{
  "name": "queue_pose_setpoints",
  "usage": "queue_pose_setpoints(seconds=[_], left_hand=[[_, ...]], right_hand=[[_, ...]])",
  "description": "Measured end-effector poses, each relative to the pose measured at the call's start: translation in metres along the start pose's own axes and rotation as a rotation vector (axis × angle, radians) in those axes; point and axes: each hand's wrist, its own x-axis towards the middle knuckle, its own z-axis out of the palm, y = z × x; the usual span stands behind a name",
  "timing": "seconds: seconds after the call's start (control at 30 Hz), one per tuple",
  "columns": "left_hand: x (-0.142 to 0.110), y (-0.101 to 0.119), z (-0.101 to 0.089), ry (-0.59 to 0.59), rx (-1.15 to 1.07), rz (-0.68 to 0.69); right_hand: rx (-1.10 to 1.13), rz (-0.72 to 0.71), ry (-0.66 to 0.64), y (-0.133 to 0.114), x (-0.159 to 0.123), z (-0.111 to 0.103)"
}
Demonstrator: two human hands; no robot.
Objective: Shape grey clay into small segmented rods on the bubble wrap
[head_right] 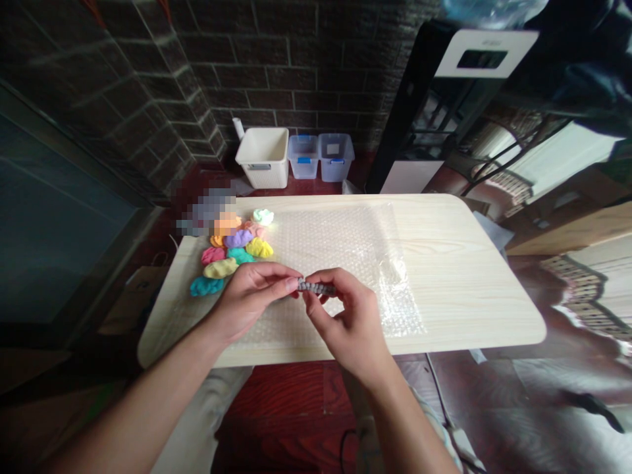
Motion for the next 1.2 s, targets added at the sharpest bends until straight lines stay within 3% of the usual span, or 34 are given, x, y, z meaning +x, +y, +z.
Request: queue_pose_setpoints(seconds=[0.27, 0.47, 0.77, 1.03, 1.2], left_hand=[[-0.001, 0.0, -0.001, -0.015, 0.055, 0.021], [-0.001, 0.001, 0.001, -0.003, 0.043, 0.038], [-0.002, 0.005, -0.003, -0.082, 0.075, 0.025], [-0.002, 0.009, -0.016, -0.249, 0.015, -0.093], [-0.003, 0.011, -0.014, -0.23, 0.023, -0.079]], right_hand=[[-0.095, -0.022, -0.028, -0.003, -0.001, -0.002], [-0.049, 0.032, -0.018, -0.004, -0.001, -0.001], [0.1, 0.093, -0.013, -0.002, -0.001, -0.001], [0.162, 0.068, -0.106, -0.005, -0.002, -0.003], [0.112, 0.033, -0.096, -0.005, -0.003, -0.003]])
